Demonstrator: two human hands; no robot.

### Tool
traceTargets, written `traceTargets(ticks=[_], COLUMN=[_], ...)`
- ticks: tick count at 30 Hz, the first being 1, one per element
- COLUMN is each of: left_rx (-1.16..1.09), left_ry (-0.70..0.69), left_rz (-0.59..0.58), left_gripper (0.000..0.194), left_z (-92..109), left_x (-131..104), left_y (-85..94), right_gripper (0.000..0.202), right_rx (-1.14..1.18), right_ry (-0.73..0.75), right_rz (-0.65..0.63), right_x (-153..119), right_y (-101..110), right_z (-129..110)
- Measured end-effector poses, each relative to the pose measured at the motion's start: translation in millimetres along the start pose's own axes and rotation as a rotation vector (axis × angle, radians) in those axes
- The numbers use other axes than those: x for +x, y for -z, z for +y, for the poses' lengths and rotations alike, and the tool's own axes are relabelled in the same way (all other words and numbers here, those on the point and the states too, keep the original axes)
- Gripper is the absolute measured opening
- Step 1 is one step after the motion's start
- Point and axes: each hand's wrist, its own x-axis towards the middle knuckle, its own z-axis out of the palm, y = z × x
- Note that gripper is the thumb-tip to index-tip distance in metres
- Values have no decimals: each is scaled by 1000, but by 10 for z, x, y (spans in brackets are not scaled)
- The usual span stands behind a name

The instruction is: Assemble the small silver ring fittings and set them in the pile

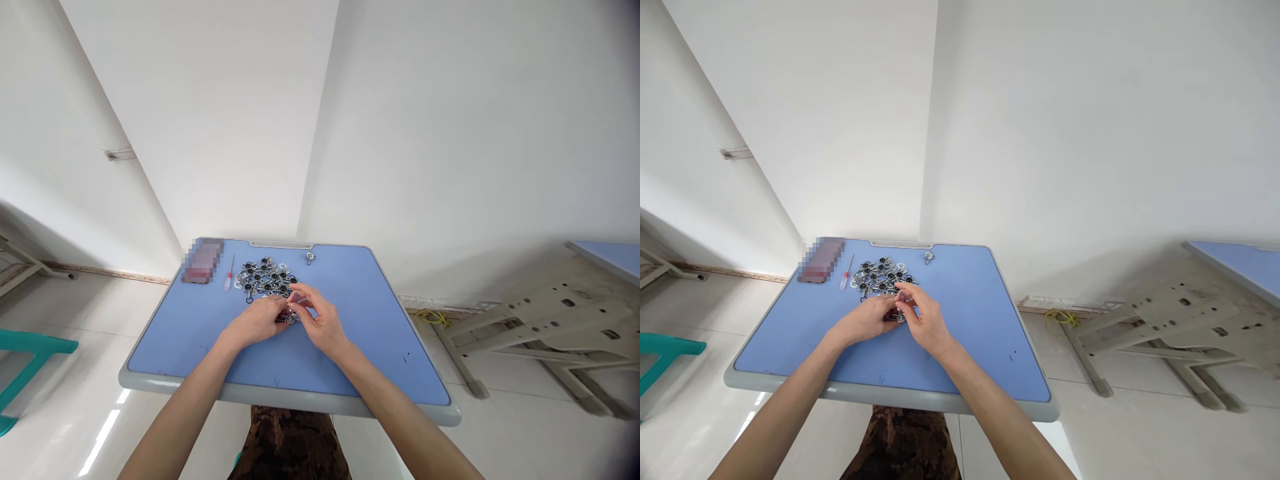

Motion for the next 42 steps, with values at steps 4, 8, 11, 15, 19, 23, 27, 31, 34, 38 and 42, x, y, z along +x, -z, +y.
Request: traceTargets(ticks=[4,8,11,15,19,23,27,31,34,38,42], left_rx=[11,-7,-1,13,-11,-8,12,-9,-7,-11,-9], left_ry=[27,4,10,33,19,14,19,11,16,16,28], left_rz=[-8,14,9,-17,11,15,-4,11,2,-11,-14], left_gripper=[9,11,10,7,12,8,5,5,4,5,4], left_z=[2,32,34,18,24,33,26,23,25,32,45], left_x=[-2,-3,2,3,-3,-1,1,3,8,7,9], left_y=[0,19,25,18,15,20,20,15,17,32,41], right_gripper=[31,27,28,35,32,30,37,35,29,31,28], right_rx=[-3,-52,-27,20,-81,-103,-66,-150,-192,-166,-244], right_ry=[34,73,61,12,54,58,31,76,61,-14,-51], right_rz=[-50,-44,-32,-61,-72,-46,-90,-67,-33,-100,-118], right_x=[-18,-3,15,11,-5,5,14,-3,-8,-2,-5], right_y=[8,10,15,23,10,13,43,36,22,39,50], right_z=[-3,-25,-32,-27,-15,-13,-18,0,9,-9,-13])
